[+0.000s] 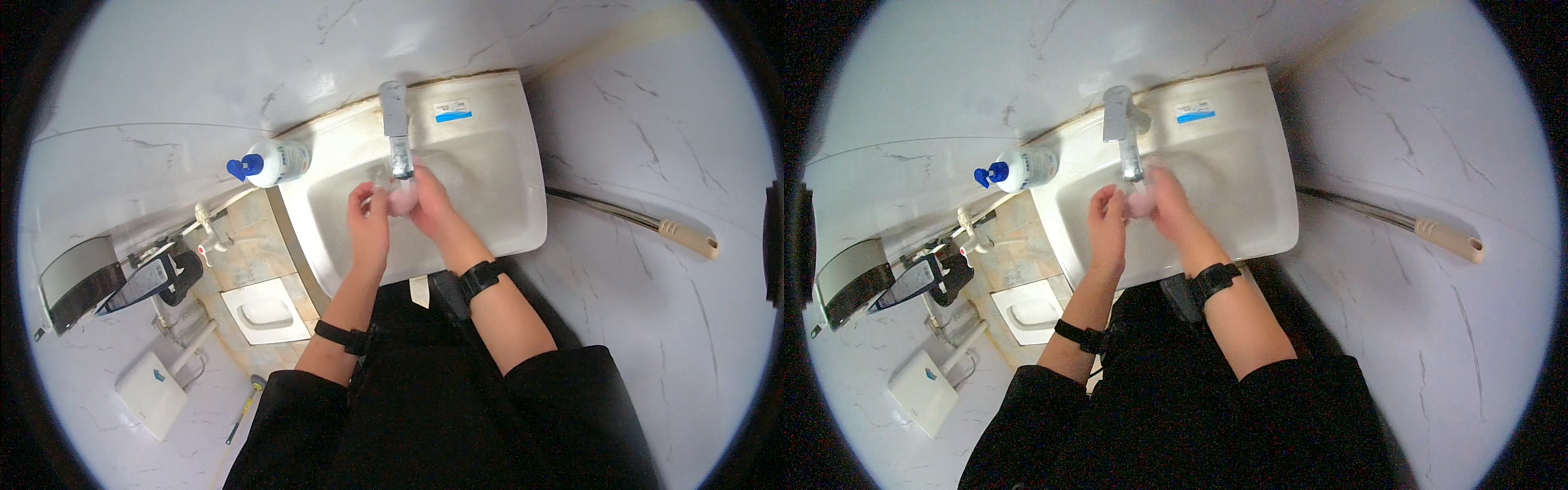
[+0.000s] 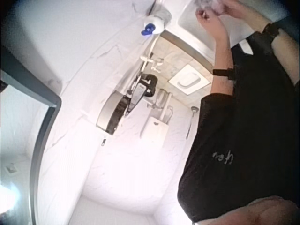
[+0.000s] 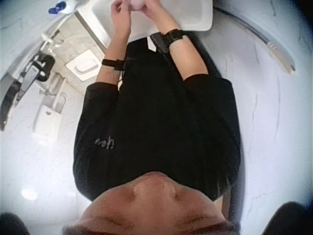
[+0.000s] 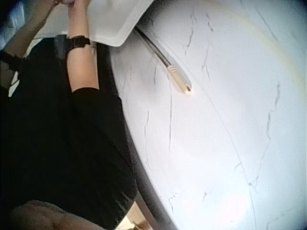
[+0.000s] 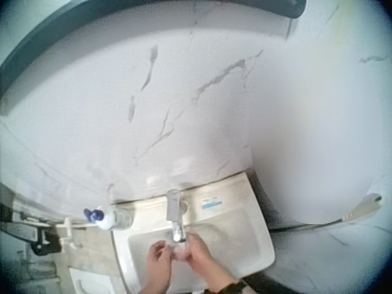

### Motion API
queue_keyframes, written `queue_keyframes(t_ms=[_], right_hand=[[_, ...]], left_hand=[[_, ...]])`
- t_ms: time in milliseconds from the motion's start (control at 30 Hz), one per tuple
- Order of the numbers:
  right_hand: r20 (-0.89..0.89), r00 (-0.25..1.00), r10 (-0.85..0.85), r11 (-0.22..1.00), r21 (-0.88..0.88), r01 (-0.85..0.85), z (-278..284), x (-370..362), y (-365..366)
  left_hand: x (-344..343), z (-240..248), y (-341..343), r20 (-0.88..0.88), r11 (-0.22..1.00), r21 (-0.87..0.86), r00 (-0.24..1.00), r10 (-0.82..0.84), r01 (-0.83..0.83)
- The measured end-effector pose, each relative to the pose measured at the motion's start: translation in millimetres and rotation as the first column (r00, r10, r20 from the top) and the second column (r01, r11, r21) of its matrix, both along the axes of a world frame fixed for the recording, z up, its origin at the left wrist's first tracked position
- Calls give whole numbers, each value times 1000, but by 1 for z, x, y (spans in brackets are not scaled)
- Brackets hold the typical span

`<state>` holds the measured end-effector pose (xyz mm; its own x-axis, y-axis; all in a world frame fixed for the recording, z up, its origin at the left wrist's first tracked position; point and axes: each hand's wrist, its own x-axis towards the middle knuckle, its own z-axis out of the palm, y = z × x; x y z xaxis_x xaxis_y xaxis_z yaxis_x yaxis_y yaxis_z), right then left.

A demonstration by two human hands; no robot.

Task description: The person applies liquid soap to a cloth and rubs it against itself by hand under a running faucet to wash it.

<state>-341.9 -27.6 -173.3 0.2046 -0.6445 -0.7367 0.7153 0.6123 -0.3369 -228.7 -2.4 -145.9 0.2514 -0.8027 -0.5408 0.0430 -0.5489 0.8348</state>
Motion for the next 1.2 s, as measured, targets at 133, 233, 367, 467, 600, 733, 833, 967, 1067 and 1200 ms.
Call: queue_keyframes(t_ms=[133,233,367,467,600,733,833,967,1067,1200], right_hand=[[-404,903,148,984,-32,-175,3,22,11],[-708,688,160,960,-51,-275,-1,20,17],[-1000,2,-13,870,-13,-493,-9,46,37],[-1000,0,-15,852,-13,-523,16,27,22],[-977,-1,212,801,174,-572,21,26,9],[-967,-28,253,702,203,-683,21,12,-6],[-967,-155,202,690,253,-678,-9,-4,-14],[-964,211,162,958,103,-266,-21,1,-8],[-843,538,4,984,-91,-151,-10,7,10],[-778,627,51,945,-167,-283,29,11,33]], left_hand=[[5,-28,0,-726,843,534,545,418,65],[-8,-27,-11,-672,794,608,524,523,-12],[36,-114,11,-985,994,98,147,90,47],[-11,-40,-17,-857,925,372,412,309,80],[-12,-33,-17,-794,902,432,472,383,-6],[-27,-17,-10,-645,897,430,660,386,-105],[-43,-15,1,-534,877,480,782,320,-31],[-44,-15,4,-604,922,375,779,168,92],[-31,-22,-1,-670,890,455,666,328,19],[-16,-17,-25,-555,795,601,673,489,-82]])
